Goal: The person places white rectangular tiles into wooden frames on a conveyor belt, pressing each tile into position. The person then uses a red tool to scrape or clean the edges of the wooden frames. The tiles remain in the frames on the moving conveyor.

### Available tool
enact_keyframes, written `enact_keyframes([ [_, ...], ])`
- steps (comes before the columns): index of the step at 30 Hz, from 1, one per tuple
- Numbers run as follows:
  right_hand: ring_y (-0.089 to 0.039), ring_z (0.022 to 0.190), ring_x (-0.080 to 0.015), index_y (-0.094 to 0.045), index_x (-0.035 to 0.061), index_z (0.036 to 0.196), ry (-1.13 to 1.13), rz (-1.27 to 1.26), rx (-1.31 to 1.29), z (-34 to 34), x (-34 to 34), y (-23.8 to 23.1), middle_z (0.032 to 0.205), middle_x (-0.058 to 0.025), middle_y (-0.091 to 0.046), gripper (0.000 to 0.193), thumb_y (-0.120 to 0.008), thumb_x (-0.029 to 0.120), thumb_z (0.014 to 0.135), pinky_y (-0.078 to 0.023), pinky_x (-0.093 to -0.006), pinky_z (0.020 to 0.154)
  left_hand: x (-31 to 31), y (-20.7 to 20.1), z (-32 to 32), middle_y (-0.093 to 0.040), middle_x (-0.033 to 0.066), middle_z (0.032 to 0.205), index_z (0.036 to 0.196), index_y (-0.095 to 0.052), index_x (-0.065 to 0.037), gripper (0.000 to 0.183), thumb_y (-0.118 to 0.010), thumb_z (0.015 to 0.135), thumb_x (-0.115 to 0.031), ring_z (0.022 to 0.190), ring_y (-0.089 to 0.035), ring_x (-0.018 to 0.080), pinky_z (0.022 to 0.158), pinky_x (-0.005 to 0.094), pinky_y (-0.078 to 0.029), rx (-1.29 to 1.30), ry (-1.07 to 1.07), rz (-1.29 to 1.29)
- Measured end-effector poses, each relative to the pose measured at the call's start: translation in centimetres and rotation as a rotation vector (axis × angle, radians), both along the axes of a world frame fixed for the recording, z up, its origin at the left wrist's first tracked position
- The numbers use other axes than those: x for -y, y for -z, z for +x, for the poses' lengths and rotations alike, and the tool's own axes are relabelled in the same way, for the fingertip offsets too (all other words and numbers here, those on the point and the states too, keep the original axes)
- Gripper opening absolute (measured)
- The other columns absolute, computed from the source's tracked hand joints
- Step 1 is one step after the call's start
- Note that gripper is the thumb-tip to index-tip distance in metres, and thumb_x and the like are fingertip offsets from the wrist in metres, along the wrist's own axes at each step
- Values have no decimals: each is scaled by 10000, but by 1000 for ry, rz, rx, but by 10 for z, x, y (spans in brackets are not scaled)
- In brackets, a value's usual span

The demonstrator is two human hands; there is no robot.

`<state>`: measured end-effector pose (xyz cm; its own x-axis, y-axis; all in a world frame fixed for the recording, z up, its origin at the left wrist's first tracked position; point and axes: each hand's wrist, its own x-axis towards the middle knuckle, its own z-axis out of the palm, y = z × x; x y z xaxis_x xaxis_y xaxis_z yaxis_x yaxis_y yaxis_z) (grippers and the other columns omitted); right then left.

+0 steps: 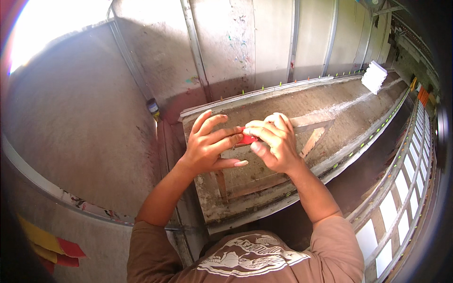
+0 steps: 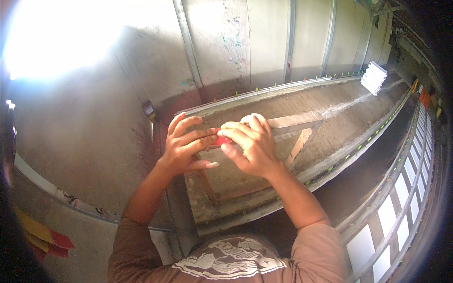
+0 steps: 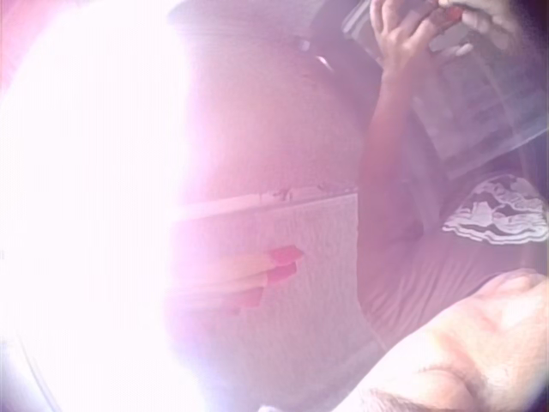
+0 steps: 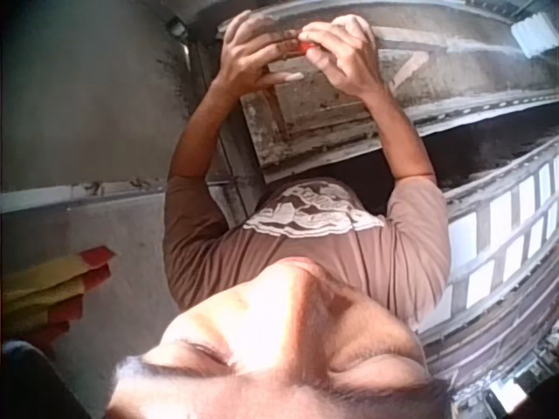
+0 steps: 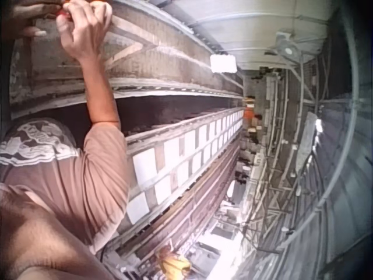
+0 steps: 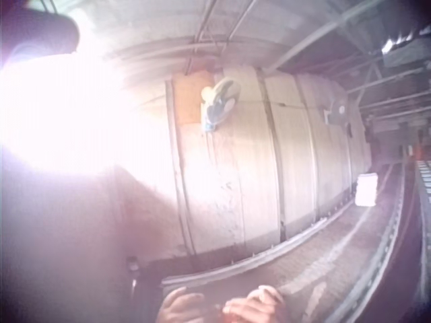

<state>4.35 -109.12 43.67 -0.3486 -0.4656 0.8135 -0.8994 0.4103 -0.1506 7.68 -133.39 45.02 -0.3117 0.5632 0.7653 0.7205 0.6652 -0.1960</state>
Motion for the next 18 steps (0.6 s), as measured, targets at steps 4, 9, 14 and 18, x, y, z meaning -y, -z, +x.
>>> enact_keyframes([
  [4, -599, 878, -264, -773, 85, 885, 46, -95, 134, -8, 12, -6, 959, -30, -760, 208, -715, 281, 924, -458, -417, 900, 2, -1, 0, -759, -45, 1069, 1062, -800, -173, 381, -733, 880, -501, 1168, -625, 251, 1191, 508, -296, 105, -2, 29],
  [9, -621, 788, -267, -770, 99, 830, 25, -64, 451, -18, 17, -23, 824, -36, -746, 226, -805, 321, 855, -500, -397, 754, -12, -3, 1, -768, -33, 968, 952, -806, -149, 161, -762, 881, -287, 1104, -645, 219, 1196, 507, -255, 160, -87, 127],
  [14, -663, 1008, -306, -775, 99, 948, 24, -14, 630, -38, 16, -21, 968, -98, -752, 292, -826, 357, 822, -521, -424, 881, -9, -7, -7, -763, -51, 964, 896, -786, -167, 89, -784, 880, -254, 1048, -643, 199, 1185, 520, -238, 259, -76, 205],
  [18, -592, 1060, -238, -763, 90, 997, 69, 18, 655, -57, 25, -15, 1037, -106, -733, 328, -831, 360, 824, -481, -395, 960, 0, -7, -17, -769, -54, 982, 913, -792, -167, 114, -789, 882, -276, 1072, -636, 192, 1186, 533, -229, 450, -107, 262],
])
